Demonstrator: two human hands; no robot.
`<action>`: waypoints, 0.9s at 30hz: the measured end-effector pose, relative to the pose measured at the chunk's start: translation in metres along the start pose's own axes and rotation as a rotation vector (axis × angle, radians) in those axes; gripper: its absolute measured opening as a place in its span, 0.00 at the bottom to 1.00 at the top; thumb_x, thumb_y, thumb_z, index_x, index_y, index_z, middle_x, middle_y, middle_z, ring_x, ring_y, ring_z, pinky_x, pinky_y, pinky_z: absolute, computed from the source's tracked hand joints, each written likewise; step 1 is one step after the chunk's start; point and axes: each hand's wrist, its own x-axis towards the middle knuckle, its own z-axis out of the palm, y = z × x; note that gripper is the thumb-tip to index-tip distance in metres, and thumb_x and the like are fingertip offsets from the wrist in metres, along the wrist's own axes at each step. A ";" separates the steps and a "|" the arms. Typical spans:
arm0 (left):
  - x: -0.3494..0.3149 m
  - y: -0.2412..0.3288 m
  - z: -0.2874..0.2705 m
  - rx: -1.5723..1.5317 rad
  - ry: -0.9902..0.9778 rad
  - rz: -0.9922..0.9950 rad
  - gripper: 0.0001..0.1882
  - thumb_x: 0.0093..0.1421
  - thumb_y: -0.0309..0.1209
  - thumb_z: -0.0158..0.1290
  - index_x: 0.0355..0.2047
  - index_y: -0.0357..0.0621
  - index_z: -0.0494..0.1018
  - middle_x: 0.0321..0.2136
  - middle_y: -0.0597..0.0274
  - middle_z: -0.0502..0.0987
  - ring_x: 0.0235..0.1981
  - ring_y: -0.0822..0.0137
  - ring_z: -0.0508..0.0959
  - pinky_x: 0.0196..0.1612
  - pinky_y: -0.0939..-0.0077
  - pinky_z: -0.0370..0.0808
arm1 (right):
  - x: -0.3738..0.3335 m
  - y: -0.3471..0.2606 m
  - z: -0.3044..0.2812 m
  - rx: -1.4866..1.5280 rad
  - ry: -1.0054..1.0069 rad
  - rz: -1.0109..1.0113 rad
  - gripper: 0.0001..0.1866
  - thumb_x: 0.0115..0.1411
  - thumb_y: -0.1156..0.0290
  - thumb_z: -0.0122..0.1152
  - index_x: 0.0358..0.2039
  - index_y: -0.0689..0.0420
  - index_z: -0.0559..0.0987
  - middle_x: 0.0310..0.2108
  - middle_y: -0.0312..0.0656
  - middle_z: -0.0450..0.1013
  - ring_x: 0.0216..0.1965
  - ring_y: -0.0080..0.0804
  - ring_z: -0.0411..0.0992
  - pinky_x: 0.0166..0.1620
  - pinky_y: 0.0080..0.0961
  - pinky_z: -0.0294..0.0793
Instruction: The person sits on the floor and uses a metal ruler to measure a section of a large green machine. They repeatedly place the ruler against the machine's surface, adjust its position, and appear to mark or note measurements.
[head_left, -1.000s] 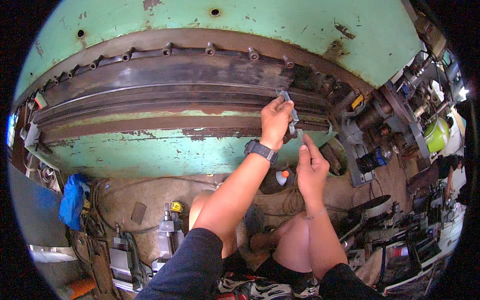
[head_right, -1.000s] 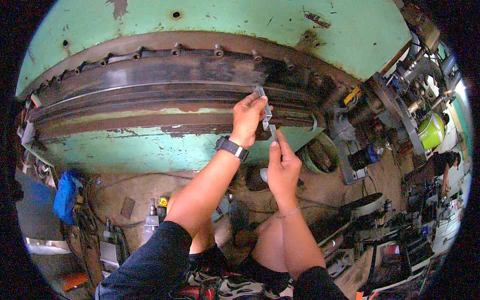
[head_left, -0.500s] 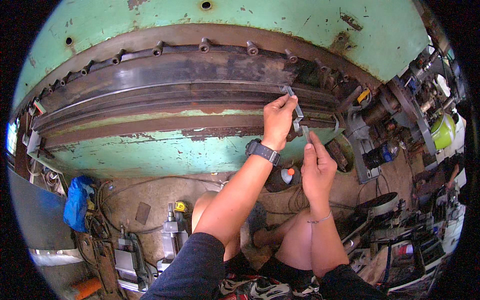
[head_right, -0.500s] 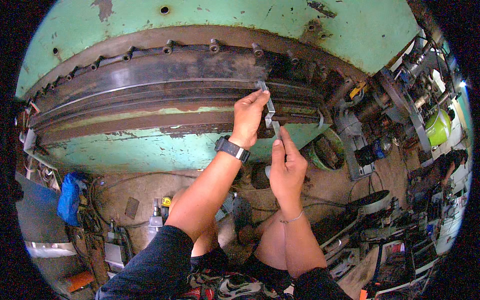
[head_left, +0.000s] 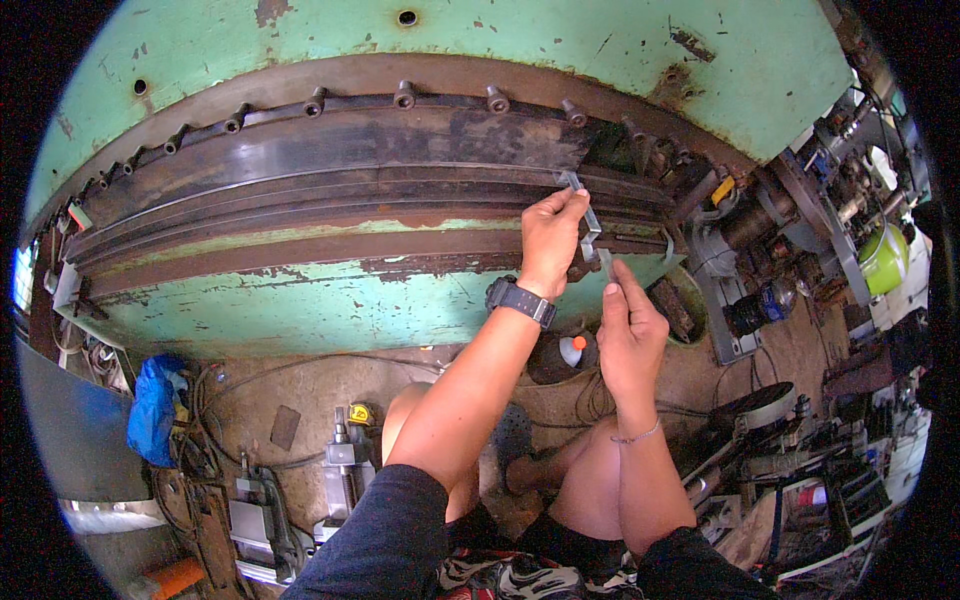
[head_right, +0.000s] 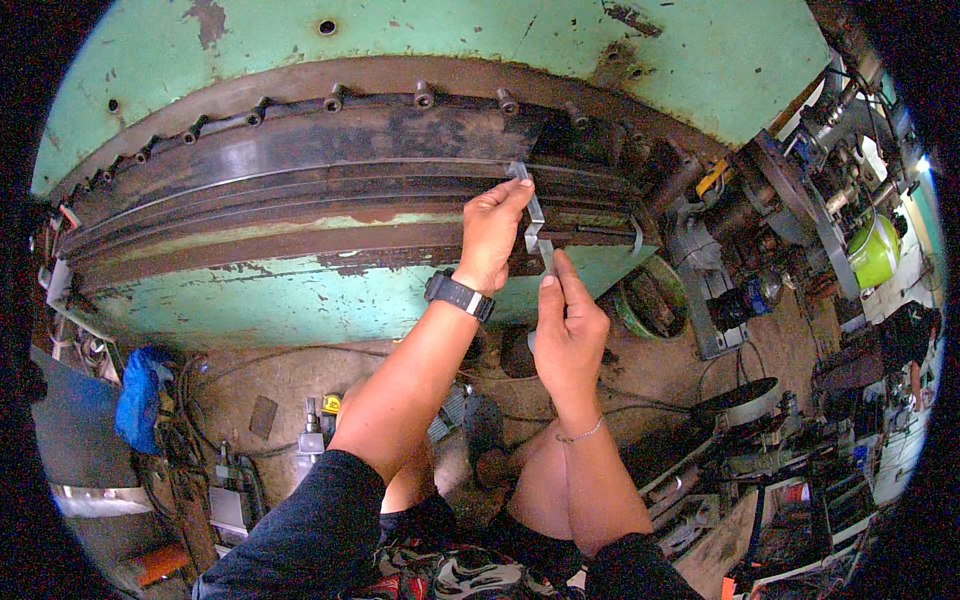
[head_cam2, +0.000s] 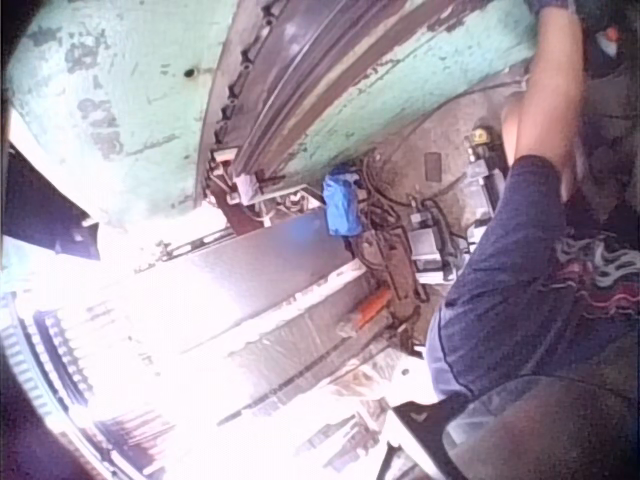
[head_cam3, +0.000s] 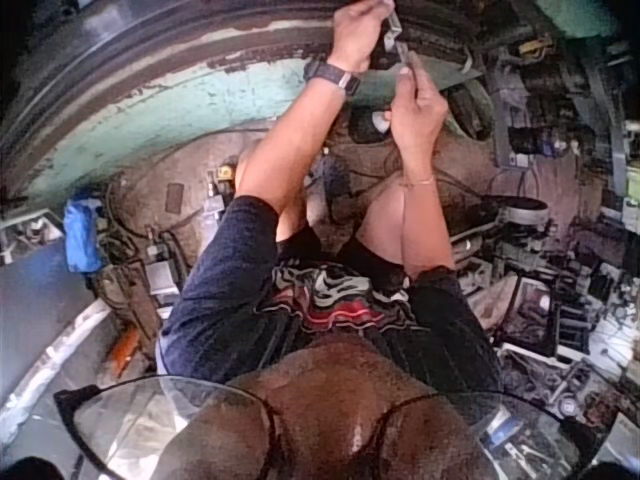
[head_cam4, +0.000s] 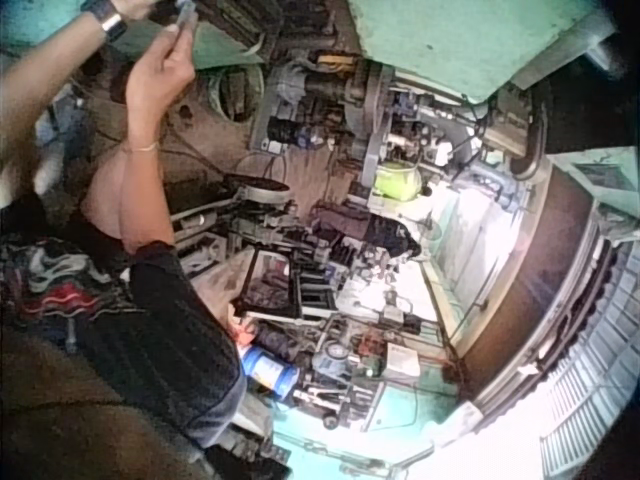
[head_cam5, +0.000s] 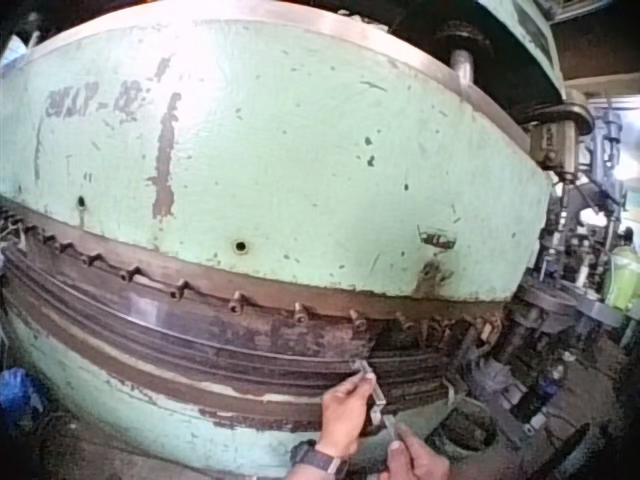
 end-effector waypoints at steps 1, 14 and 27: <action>0.000 0.000 0.001 -0.005 0.003 0.014 0.16 0.67 0.33 0.58 0.45 0.30 0.81 0.30 0.73 0.78 0.30 0.82 0.69 0.34 0.82 0.68 | 0.001 0.002 0.000 -0.006 0.003 -0.008 0.20 0.71 0.69 0.56 0.59 0.68 0.75 0.35 0.38 0.80 0.29 0.14 0.66 0.34 0.19 0.71; 0.000 0.001 0.000 0.026 -0.002 -0.022 0.16 0.66 0.34 0.59 0.47 0.32 0.80 0.37 0.70 0.81 0.38 0.79 0.73 0.44 0.81 0.70 | 0.000 0.000 0.000 -0.006 0.000 -0.004 0.20 0.71 0.68 0.56 0.59 0.67 0.76 0.31 0.36 0.78 0.28 0.14 0.65 0.33 0.20 0.70; 0.000 0.002 -0.002 0.041 -0.010 -0.024 0.16 0.65 0.34 0.60 0.45 0.31 0.81 0.35 0.70 0.80 0.37 0.79 0.73 0.44 0.81 0.70 | 0.002 0.013 -0.001 -0.014 -0.006 -0.060 0.23 0.73 0.63 0.55 0.63 0.61 0.74 0.18 0.24 0.64 0.18 0.11 0.59 0.22 0.15 0.58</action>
